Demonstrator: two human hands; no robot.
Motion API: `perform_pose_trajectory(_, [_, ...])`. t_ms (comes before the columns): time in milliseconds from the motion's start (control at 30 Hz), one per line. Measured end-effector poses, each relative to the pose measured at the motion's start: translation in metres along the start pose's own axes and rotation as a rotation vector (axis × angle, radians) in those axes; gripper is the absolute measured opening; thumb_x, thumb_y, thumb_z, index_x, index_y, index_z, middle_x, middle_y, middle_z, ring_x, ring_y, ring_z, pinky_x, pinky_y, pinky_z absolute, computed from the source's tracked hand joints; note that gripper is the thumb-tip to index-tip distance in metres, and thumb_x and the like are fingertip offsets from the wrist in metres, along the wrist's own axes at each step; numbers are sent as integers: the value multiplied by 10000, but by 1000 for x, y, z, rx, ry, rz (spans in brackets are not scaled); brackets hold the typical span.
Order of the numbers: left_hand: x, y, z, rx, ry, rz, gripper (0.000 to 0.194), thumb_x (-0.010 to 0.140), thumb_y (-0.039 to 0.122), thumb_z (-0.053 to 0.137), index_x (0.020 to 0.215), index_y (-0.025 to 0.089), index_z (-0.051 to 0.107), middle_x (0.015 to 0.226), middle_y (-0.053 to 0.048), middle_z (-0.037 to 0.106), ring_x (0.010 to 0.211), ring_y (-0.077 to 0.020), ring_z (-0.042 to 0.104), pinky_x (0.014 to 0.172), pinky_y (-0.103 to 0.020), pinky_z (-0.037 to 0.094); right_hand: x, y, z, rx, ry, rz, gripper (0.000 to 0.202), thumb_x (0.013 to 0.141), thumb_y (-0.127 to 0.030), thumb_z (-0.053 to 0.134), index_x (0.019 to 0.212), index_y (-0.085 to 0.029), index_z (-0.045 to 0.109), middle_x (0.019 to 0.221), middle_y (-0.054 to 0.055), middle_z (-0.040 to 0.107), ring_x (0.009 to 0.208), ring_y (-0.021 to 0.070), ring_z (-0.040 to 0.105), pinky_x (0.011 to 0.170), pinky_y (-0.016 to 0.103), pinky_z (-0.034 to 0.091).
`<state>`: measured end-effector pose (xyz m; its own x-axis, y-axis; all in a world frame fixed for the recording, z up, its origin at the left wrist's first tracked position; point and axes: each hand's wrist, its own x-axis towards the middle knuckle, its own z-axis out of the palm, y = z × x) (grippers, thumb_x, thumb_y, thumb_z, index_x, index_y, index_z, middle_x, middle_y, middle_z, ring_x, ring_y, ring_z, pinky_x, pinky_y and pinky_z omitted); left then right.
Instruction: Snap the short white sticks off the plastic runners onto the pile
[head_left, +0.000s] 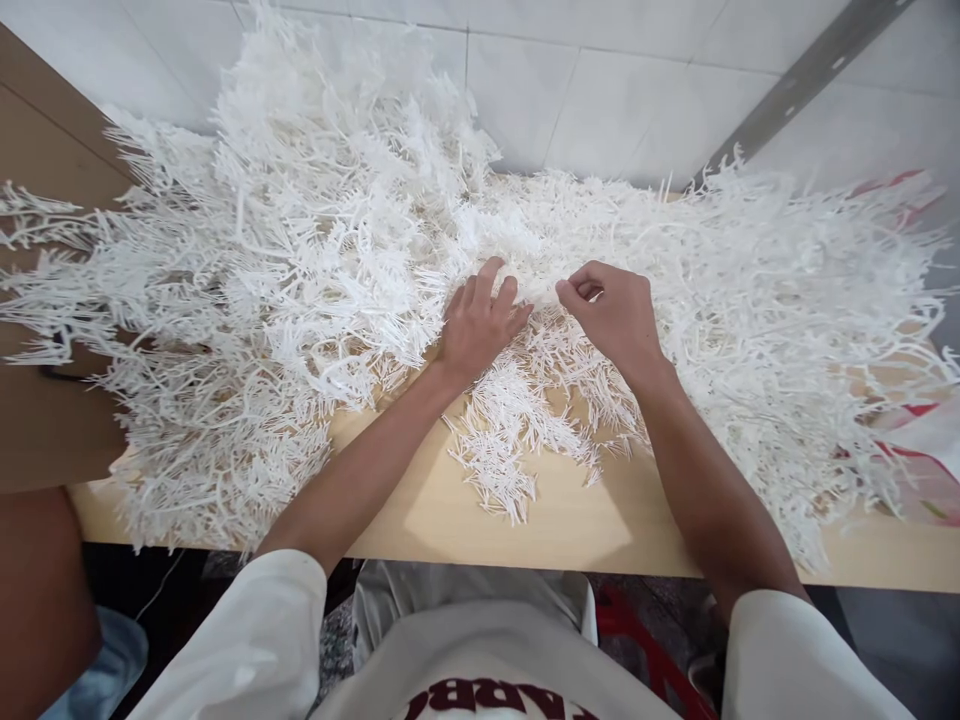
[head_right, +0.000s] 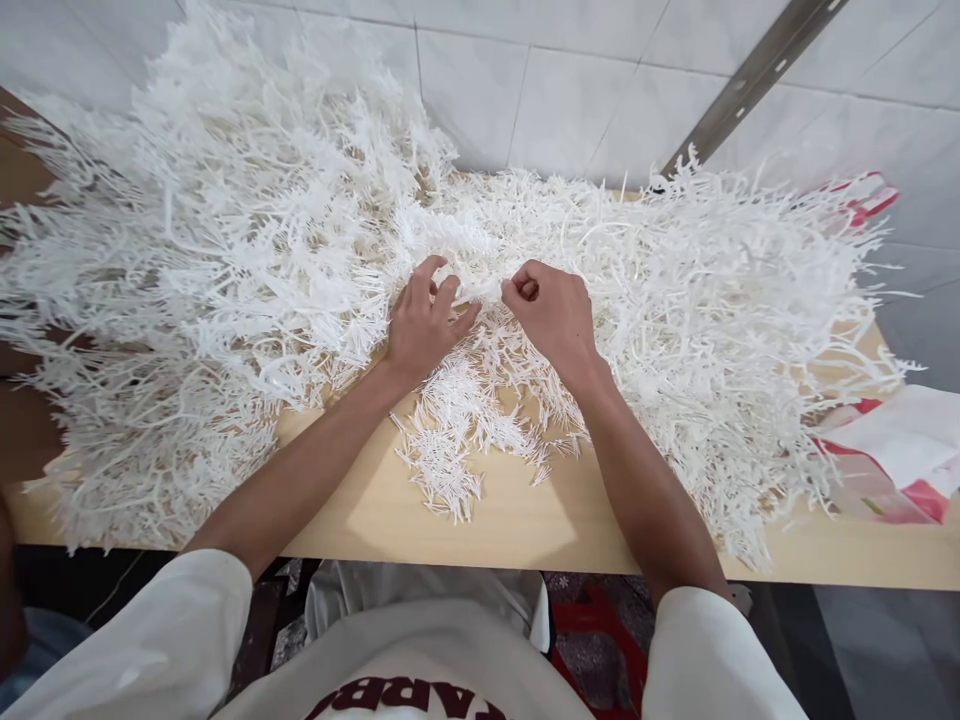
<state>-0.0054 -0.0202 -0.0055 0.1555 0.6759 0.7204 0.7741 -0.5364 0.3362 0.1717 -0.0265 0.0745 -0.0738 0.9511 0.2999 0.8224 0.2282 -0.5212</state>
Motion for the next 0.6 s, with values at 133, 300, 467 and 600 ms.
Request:
perform_pose_trajectory(133, [0,0,-3,59,47,25,221,979,346,397,1029,210,563,1203,-135,592,954,-199,585,802,-358,474,0,2,-1,-14,1,-33,191,844,-348,533,764,-210,638,686,39,660,653,167,586,650,331,456])
perform_pose_trajectory(300, [-3,-5,-3,73,-59,99,249,991,187,329,983,197,578,907,-73,606,810,-162,554,744,-339,432,-2,-3,-3,78,-24,-84,282,907,-399,475,1060,-221,632,908,64,702,803,183,644,690,319,494])
perform_pose_trajectory(467, [-5,-6,-4,107,-77,228,220,991,187,360,1065,213,565,935,-66,629,818,-164,565,744,-341,393,-2,-9,-9,192,-241,-117,417,930,-529,442,1141,-221,628,1014,71,702,862,186,665,745,334,523])
perform_pose_trajectory(600, [-4,-5,-6,80,-94,205,232,991,191,350,1102,209,553,954,-78,638,835,-173,580,759,-350,398,-1,-10,-12,255,-334,-116,432,839,-433,628,1208,-211,596,1042,77,686,802,174,661,693,325,529])
